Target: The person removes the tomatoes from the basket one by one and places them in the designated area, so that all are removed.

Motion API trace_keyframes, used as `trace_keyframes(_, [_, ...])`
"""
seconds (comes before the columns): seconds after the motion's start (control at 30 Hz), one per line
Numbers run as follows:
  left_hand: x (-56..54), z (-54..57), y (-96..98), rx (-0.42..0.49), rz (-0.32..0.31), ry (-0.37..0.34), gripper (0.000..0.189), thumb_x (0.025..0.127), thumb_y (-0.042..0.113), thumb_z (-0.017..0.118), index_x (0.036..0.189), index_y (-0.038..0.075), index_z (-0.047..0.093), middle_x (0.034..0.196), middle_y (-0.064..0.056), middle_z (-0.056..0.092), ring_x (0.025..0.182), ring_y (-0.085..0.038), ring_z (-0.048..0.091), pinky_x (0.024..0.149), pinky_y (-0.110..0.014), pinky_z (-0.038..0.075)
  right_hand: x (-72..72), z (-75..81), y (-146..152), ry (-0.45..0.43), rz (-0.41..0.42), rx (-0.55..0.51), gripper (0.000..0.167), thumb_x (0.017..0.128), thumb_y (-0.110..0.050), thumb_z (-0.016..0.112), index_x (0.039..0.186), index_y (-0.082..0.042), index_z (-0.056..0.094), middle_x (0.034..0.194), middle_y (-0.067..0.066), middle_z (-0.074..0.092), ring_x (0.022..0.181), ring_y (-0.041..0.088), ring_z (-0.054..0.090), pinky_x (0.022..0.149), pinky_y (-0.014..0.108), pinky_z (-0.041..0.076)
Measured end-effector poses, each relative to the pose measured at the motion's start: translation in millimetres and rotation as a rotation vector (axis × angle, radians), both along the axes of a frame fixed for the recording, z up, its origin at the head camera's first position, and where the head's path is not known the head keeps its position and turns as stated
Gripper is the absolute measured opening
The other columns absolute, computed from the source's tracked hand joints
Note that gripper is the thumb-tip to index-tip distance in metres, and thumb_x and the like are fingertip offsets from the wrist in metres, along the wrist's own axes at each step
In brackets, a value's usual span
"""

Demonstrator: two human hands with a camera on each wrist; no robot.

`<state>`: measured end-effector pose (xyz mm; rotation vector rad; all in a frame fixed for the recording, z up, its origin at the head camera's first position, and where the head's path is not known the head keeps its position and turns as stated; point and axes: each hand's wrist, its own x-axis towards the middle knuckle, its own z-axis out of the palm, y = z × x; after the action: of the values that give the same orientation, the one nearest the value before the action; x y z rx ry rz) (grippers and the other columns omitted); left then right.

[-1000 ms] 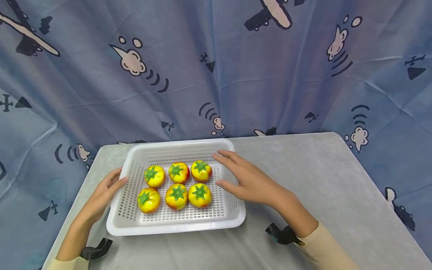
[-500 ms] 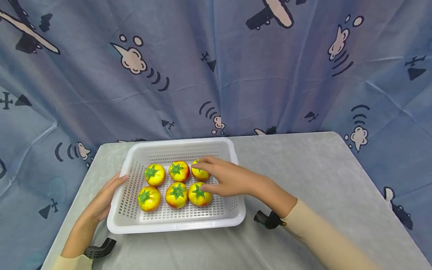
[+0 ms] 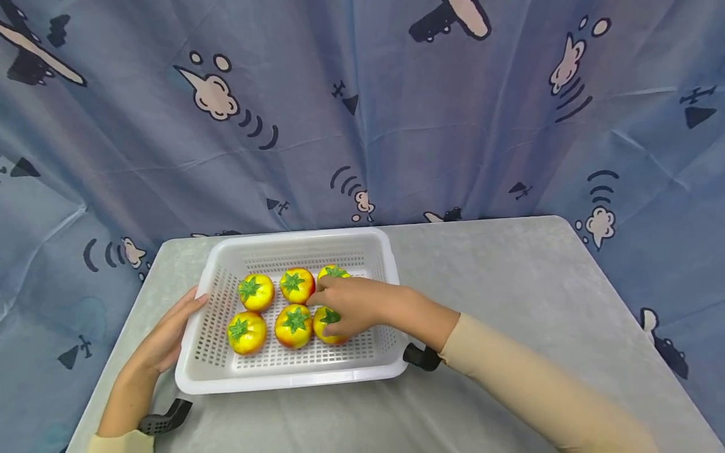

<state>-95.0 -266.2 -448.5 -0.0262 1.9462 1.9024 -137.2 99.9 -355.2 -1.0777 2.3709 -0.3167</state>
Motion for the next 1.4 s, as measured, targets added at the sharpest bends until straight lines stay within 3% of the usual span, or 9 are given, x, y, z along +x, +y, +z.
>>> trace_keyframes(0.2, [-0.8, -0.3, 0.8, 0.01, 0.003, 0.019, 0.068, 0.116, 0.042, 0.036, 0.171, 0.018, 0.006, 0.171, -0.028, 0.024, 0.144, -0.041, 0.048, 0.103, -0.054, 0.057, -2.6, -0.2, -7, -0.019, 0.002, 0.06, 0.056, 0.096, -0.029, 0.08, 0.148, -0.017, 0.063, 0.147, 0.006, 0.059, 0.121, 0.019, 0.06, 0.113, 0.039, 0.052])
trace_keyframes(0.4, [0.9, 3.1, 0.3, 0.0, 0.022, 0.027, 0.065, 0.116, 0.04, 0.037, 0.169, 0.014, 0.01, 0.167, -0.029, 0.028, 0.134, -0.027, 0.057, 0.099, -0.046, 0.059, -2.0, -5.1, -12, -0.022, 0.033, 0.115, 0.057, 0.092, -0.028, 0.084, 0.144, -0.016, 0.065, 0.15, 0.007, 0.06, 0.132, 0.022, 0.061, 0.117, 0.042, 0.05])
trace_keyframes(0.7, [1.4, 3.5, 0.5, -0.012, 0.054, 0.057, 0.061, 0.116, 0.04, 0.039, 0.166, 0.014, 0.018, 0.163, -0.027, 0.033, 0.123, -0.014, 0.064, 0.095, -0.04, 0.061, -0.5, -7.6, -19, -0.03, 0.042, 0.149, 0.062, 0.091, -0.025, 0.086, 0.148, -0.02, 0.062, 0.142, 0.002, 0.063, 0.114, 0.013, 0.06, 0.112, 0.036, 0.053])
trace_keyframes(1.0, [1.6, 1.9, 4.0, -0.01, 0.062, 0.045, 0.063, 0.115, 0.041, 0.038, 0.168, 0.016, 0.015, 0.168, -0.026, 0.028, 0.139, -0.034, 0.051, 0.1, -0.045, 0.059, 0.0, -9.3, -21, -0.032, 0.058, 0.178, 0.062, 0.091, -0.024, 0.085, 0.148, -0.022, 0.061, 0.146, 0.004, 0.062, 0.117, 0.014, 0.061, 0.113, 0.036, 0.052])
trace_keyframes(1.23, [1.3, -0.5, 4.5, 0.001, 0.058, 0.045, 0.062, 0.116, 0.04, 0.038, 0.167, 0.015, 0.015, 0.168, -0.026, 0.027, 0.139, -0.033, 0.051, 0.1, -0.041, 0.058, 0.8, -9.0, -17, -0.049, 0.041, 0.169, 0.063, 0.09, -0.025, 0.086, 0.148, -0.022, 0.061, 0.145, 0.003, 0.063, 0.114, 0.014, 0.061, 0.113, 0.037, 0.052])
trace_keyframes(1.4, [1.3, -1.3, 4.2, -0.001, 0.053, 0.054, 0.06, 0.116, 0.04, 0.037, 0.167, 0.018, 0.016, 0.169, -0.025, 0.026, 0.143, -0.041, 0.046, 0.102, -0.05, 0.057, 1.6, -5.7, -14, -0.051, 0.028, 0.142, 0.063, 0.089, -0.026, 0.087, 0.147, -0.023, 0.061, 0.145, 0.004, 0.062, 0.114, 0.015, 0.061, 0.113, 0.038, 0.052])
